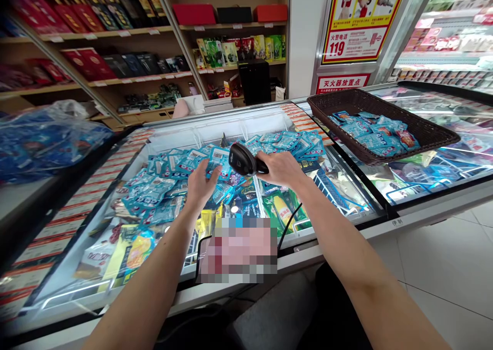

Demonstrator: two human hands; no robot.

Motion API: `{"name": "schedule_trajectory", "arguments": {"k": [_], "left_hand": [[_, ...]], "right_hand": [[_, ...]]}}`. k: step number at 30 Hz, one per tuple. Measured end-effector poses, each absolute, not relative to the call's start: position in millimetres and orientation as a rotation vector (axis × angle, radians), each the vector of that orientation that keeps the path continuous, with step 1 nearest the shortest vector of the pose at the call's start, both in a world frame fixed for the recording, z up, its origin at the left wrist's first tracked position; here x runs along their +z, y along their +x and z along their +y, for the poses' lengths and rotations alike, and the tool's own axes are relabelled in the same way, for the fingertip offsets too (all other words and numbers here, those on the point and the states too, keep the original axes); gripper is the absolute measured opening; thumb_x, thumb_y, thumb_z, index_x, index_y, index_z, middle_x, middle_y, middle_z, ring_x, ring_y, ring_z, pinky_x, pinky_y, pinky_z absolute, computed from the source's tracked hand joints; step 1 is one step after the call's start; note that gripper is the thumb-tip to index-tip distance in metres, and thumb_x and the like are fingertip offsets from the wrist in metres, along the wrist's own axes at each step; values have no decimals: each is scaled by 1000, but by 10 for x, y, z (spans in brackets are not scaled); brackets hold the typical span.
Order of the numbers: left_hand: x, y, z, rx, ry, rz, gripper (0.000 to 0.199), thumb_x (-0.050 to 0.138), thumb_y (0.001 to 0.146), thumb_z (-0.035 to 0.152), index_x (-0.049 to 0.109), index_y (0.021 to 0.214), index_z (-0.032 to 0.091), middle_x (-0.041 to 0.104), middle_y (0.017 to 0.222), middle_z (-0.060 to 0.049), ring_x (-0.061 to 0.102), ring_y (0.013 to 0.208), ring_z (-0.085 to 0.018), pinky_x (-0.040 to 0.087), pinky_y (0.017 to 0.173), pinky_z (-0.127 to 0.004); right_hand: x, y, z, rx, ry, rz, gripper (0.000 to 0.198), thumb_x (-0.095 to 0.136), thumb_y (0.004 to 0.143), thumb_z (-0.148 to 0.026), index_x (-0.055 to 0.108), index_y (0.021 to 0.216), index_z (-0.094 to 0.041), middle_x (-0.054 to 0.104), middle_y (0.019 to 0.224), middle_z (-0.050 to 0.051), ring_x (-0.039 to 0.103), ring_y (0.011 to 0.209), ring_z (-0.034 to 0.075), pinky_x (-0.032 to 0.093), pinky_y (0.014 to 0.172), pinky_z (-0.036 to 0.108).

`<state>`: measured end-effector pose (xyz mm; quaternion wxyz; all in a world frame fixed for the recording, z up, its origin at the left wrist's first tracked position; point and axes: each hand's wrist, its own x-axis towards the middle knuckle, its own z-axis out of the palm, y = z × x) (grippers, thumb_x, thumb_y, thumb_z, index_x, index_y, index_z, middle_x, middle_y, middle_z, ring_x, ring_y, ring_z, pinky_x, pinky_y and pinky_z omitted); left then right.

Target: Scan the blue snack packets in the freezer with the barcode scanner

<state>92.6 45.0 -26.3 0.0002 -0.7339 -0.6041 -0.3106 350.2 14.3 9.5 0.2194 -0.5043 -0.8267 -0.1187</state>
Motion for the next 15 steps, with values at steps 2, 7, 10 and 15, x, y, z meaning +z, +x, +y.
{"name": "schedule_trajectory", "arguments": {"k": [2, 7, 10, 15], "left_hand": [[-271, 924, 455, -996, -2311, -1879, 59, 36, 85, 56, 45, 126, 14, 61, 114, -13, 60, 76, -18, 43, 74, -29], [-291, 919, 463, -1049, -2285, -1850, 56, 39, 84, 54, 48, 123, 16, 63, 110, -12, 60, 86, -20, 43, 76, -29], [-291, 921, 465, -1041, -2279, -1851, 55, 39, 84, 54, 49, 122, 15, 64, 107, -11, 60, 84, -20, 42, 75, -29], [-275, 930, 456, -979, -2288, -1870, 56, 37, 84, 55, 48, 122, 15, 66, 94, -10, 60, 73, -18, 41, 69, -28]], "right_hand": [[87, 3499, 143, -330, -1364, -2309, 34, 50, 77, -41, 57, 104, -21, 67, 73, 2, 58, 62, 16, 27, 54, 27], [80, 3496, 141, -317, -1332, -2331, 36, 50, 77, -42, 57, 105, -21, 67, 74, 2, 57, 61, 15, 27, 54, 26], [79, 3496, 138, -297, -1311, -2339, 35, 50, 77, -41, 57, 105, -21, 67, 74, 2, 56, 62, 15, 27, 54, 26], [80, 3490, 131, -292, -1284, -2350, 34, 51, 77, -41, 57, 105, -22, 68, 77, 1, 57, 64, 15, 26, 54, 26]]}}
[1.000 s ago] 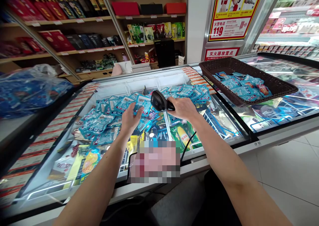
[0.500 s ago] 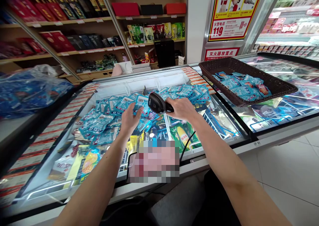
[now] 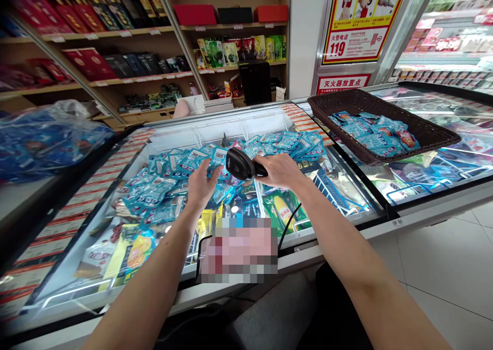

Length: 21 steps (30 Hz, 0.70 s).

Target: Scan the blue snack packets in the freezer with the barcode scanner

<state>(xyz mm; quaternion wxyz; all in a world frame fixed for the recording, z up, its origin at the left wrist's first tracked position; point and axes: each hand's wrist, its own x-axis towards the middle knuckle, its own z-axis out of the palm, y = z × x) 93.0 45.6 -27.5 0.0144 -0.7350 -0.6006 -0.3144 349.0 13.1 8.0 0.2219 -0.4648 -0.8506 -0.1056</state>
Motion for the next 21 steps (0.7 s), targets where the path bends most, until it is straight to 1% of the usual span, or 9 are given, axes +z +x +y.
{"name": "schedule_trajectory", "arguments": {"k": [4, 14, 21], "left_hand": [[-270, 939, 451, -956, -2287, -1849, 55, 36, 85, 55, 49, 121, 16, 66, 90, -9, 60, 70, -18, 40, 67, -27], [-268, 945, 446, -911, -2263, -1836, 54, 33, 86, 55, 49, 121, 17, 66, 85, -8, 61, 71, -19, 39, 66, -27], [-272, 947, 446, -915, -2262, -1833, 53, 35, 86, 54, 49, 121, 17, 67, 88, -8, 61, 73, -19, 40, 67, -27]], "right_hand": [[83, 3486, 128, -286, -1266, -2359, 34, 51, 77, -42, 56, 104, -22, 68, 78, 1, 58, 65, 15, 25, 53, 26], [71, 3493, 136, -308, -1233, -2354, 34, 52, 78, -42, 56, 104, -22, 67, 78, 0, 58, 64, 14, 25, 53, 26], [74, 3495, 132, -295, -1240, -2356, 35, 51, 78, -44, 56, 104, -21, 67, 77, 1, 57, 62, 15, 25, 53, 26]]}}
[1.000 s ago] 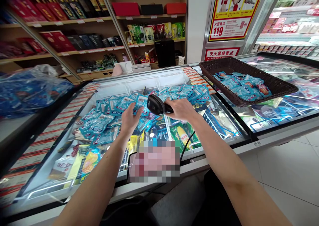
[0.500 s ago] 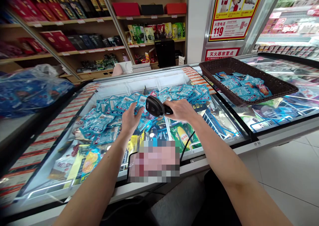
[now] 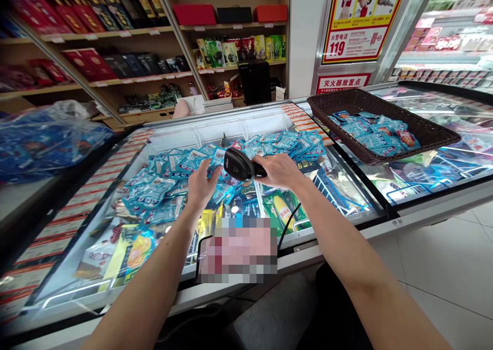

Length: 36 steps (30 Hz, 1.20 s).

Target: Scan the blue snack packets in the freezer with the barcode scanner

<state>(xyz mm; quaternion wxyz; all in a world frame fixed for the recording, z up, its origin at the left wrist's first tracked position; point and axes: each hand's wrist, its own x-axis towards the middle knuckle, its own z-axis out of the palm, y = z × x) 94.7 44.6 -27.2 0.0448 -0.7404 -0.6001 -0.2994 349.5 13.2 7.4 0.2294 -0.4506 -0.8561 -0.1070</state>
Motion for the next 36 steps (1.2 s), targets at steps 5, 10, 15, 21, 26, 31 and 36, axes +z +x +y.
{"name": "schedule_trajectory", "arguments": {"k": [5, 10, 15, 21, 26, 31, 36], "left_hand": [[-279, 946, 451, -932, -2261, -1814, 52, 36, 86, 53, 50, 120, 17, 67, 87, -8, 61, 72, -19, 40, 66, -27], [-285, 944, 452, -953, -2267, -1814, 51, 37, 85, 52, 49, 121, 17, 67, 89, -8, 61, 72, -18, 41, 68, -26], [-291, 942, 458, -956, -2282, -1815, 51, 37, 86, 52, 49, 122, 17, 67, 90, -8, 61, 73, -18, 40, 68, -26], [-314, 938, 468, -993, -2289, -1738, 50, 37, 87, 49, 48, 121, 15, 64, 99, -11, 60, 84, -20, 42, 75, -28], [-292, 944, 440, -1075, -2181, -1646, 48, 39, 87, 45, 49, 121, 13, 57, 108, -15, 52, 106, -24, 39, 90, -34], [-203, 995, 346, -1018, -2080, -1681, 58, 47, 83, 38, 36, 136, 17, 44, 130, -18, 39, 122, -31, 29, 100, -48], [-196, 1017, 350, -813, -2406, -1411, 47, 37, 84, 14, 48, 127, 30, 48, 134, -4, 36, 129, -23, 18, 109, -47]], "right_hand": [[95, 3494, 118, -272, -1251, -2363, 35, 50, 78, -43, 56, 104, -21, 68, 80, 1, 58, 64, 15, 26, 54, 27], [96, 3494, 122, -264, -1255, -2366, 35, 50, 78, -43, 56, 104, -21, 68, 79, 2, 58, 65, 15, 27, 54, 26], [86, 3501, 121, -281, -1255, -2357, 33, 50, 78, -42, 57, 103, -21, 68, 77, 2, 58, 64, 15, 27, 54, 27], [87, 3514, 136, -307, -1298, -2330, 34, 49, 78, -43, 57, 103, -20, 67, 74, 2, 58, 63, 15, 27, 55, 27], [104, 3555, 152, -311, -1368, -2287, 35, 51, 77, -43, 57, 103, -21, 68, 77, 3, 58, 64, 16, 29, 55, 27], [123, 3596, 159, -313, -1458, -2235, 33, 53, 77, -42, 58, 101, -20, 68, 77, 4, 59, 65, 18, 30, 56, 27], [120, 3603, 177, -320, -1550, -2177, 34, 52, 78, -45, 58, 101, -20, 67, 75, 4, 59, 65, 18, 29, 55, 27]]}}
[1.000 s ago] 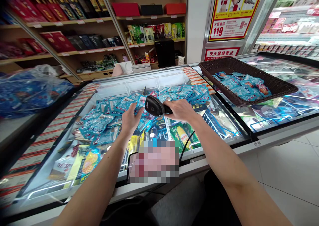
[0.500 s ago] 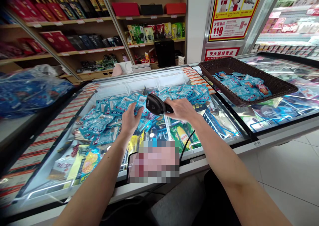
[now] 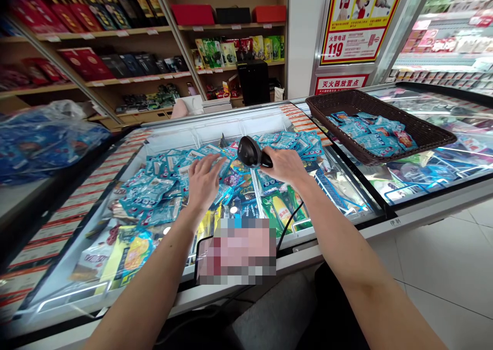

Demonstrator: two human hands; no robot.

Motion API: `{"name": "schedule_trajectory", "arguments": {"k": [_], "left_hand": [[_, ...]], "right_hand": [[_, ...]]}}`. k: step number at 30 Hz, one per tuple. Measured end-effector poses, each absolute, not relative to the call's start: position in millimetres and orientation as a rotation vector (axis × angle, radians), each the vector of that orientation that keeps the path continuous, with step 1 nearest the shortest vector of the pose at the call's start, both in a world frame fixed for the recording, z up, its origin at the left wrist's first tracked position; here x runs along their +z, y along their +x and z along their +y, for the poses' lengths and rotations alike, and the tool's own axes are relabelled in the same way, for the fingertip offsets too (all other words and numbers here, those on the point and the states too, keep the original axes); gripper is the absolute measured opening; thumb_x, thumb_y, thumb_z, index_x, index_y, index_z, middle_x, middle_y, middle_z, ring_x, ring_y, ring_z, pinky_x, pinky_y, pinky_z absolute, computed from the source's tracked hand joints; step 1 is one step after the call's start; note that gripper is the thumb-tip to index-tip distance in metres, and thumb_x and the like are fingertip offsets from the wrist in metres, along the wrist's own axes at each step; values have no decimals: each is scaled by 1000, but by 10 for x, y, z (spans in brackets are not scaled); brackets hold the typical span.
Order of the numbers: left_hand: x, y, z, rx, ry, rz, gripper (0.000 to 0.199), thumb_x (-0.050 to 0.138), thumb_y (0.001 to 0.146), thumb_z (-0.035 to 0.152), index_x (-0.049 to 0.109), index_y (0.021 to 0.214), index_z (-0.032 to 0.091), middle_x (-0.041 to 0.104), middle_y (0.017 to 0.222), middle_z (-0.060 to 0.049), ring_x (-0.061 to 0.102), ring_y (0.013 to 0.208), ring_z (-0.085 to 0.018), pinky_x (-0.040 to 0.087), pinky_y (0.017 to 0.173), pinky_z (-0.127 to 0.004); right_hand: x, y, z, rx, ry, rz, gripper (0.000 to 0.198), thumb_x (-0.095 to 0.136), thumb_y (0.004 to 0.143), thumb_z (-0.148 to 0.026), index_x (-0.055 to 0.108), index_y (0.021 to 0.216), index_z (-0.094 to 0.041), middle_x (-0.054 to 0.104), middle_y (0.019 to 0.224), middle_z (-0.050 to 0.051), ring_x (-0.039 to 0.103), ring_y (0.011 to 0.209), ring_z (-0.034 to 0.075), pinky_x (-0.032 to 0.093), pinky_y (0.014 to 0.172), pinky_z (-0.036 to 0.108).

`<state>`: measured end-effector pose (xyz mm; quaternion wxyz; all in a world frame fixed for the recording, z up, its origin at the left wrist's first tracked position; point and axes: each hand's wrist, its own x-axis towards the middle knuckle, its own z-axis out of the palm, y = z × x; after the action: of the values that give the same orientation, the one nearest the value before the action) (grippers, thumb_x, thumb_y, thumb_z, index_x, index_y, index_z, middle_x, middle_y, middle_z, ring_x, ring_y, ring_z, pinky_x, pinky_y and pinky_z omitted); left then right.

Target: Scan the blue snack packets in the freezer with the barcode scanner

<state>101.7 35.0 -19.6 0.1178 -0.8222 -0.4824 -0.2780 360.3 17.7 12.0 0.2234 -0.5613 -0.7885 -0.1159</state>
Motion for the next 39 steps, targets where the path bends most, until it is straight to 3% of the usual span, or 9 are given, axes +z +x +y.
{"name": "schedule_trajectory", "arguments": {"k": [3, 6, 10, 17, 24, 27, 31, 35, 39], "left_hand": [[-229, 1000, 390, -655, -2541, -1274, 44, 35, 82, 8, 61, 109, 31, 59, 121, 1, 42, 124, -19, 15, 110, -48], [-225, 1014, 382, -639, -2484, -1289, 36, 37, 82, 11, 65, 96, 28, 65, 108, -1, 51, 113, -21, 13, 110, -52], [-177, 1090, 308, -696, -2382, -1323, 27, 42, 84, 21, 64, 99, 26, 66, 99, -5, 54, 104, -24, 12, 108, -57], [-164, 1192, 285, -669, -2553, -1198, 38, 37, 89, 22, 50, 125, 27, 56, 125, -6, 45, 120, -22, 20, 108, -50], [-137, 1379, 193, -448, -3033, -829, 48, 35, 91, 40, 31, 138, 32, 39, 142, -1, 34, 131, -18, 29, 105, -40], [-114, 1389, 182, -392, -3102, -842, 42, 32, 91, 44, 43, 131, 33, 41, 140, 1, 34, 131, -19, 28, 106, -42], [-104, 1353, 201, -503, -3096, -948, 40, 28, 92, 42, 60, 109, 25, 54, 127, -4, 47, 118, -19, 36, 98, -38], [-141, 1330, 215, -627, -2914, -1164, 41, 33, 89, 49, 61, 88, 19, 61, 102, -8, 55, 99, -21, 43, 83, -34], [-192, 1341, 224, -691, -2762, -1258, 47, 44, 79, 61, 60, 92, 19, 58, 99, -9, 50, 101, -25, 43, 82, -36]], "right_hand": [[117, 3621, 198, -347, -1606, -2110, 34, 51, 79, -44, 57, 103, -21, 66, 71, 4, 59, 63, 19, 29, 55, 28], [122, 3652, 218, -372, -1673, -2016, 34, 51, 79, -45, 57, 101, -20, 64, 68, 5, 58, 62, 21, 31, 55, 29], [128, 3685, 236, -405, -1711, -1908, 36, 53, 78, -46, 57, 101, -19, 63, 66, 6, 57, 62, 23, 34, 56, 30], [125, 3693, 246, -436, -1699, -1868, 36, 55, 77, -45, 57, 101, -19, 62, 65, 7, 57, 61, 23, 34, 56, 31], [141, 3680, 244, -381, -1718, -1892, 38, 52, 79, -45, 56, 105, -18, 63, 68, 8, 58, 65, 24, 36, 59, 32], [139, 3675, 239, -366, -1726, -1902, 37, 52, 79, -45, 56, 105, -19, 64, 69, 7, 59, 66, 24, 37, 60, 33], [132, 3673, 237, -359, -1737, -1906, 37, 52, 79, -46, 56, 105, -19, 64, 70, 7, 59, 66, 24, 36, 60, 32], [132, 3664, 239, -369, -1749, -1902, 38, 50, 80, -46, 56, 105, -19, 64, 70, 7, 59, 66, 23, 35, 60, 31], [140, 3646, 229, -361, -1791, -1910, 37, 50, 79, -46, 56, 105, -20, 65, 72, 7, 60, 68, 23, 35, 61, 30]]}}
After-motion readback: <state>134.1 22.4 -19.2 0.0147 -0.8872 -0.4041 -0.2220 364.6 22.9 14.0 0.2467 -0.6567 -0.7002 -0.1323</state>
